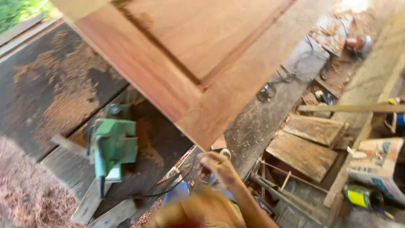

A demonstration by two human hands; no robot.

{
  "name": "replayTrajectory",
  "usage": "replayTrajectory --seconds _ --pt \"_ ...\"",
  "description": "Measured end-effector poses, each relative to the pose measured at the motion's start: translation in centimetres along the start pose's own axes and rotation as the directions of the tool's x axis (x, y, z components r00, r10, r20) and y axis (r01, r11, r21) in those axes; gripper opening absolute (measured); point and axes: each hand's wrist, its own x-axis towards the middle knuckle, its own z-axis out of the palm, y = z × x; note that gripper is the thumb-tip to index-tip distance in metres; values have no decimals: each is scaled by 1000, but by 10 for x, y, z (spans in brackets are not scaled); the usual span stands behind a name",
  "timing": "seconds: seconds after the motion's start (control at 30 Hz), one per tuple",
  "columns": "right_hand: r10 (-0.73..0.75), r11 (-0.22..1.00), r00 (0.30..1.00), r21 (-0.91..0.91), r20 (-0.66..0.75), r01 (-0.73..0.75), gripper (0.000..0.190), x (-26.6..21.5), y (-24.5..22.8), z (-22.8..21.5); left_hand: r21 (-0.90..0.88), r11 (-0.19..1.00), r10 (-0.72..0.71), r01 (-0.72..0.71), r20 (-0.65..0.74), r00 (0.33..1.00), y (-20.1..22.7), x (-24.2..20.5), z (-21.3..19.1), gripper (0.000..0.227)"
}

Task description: Planing and sanding a wooden door using electric hand tools.

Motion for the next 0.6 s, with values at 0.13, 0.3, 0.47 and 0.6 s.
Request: replayTrajectory --seconds 0.13,0.3,0.47,0.6 --pt "-143 956 897 176 -418 234 22 20 6 -143 -43 999 -26 28 50 998 -68 146 41 56" --pt "-227 913 745 129 -627 386 21 61 -49 -251 35 983 -170 180 -203 964 -213 212 8 63" --pt "-136 826 773 360 -620 434 24 127 -86 -310 -283 866 -466 412 -157 871 -250 243 39 87" --pt "-120 792 796 427 -593 438 27 167 -103 -324 -241 887 -442 394 -195 876 -176 227 134 85"
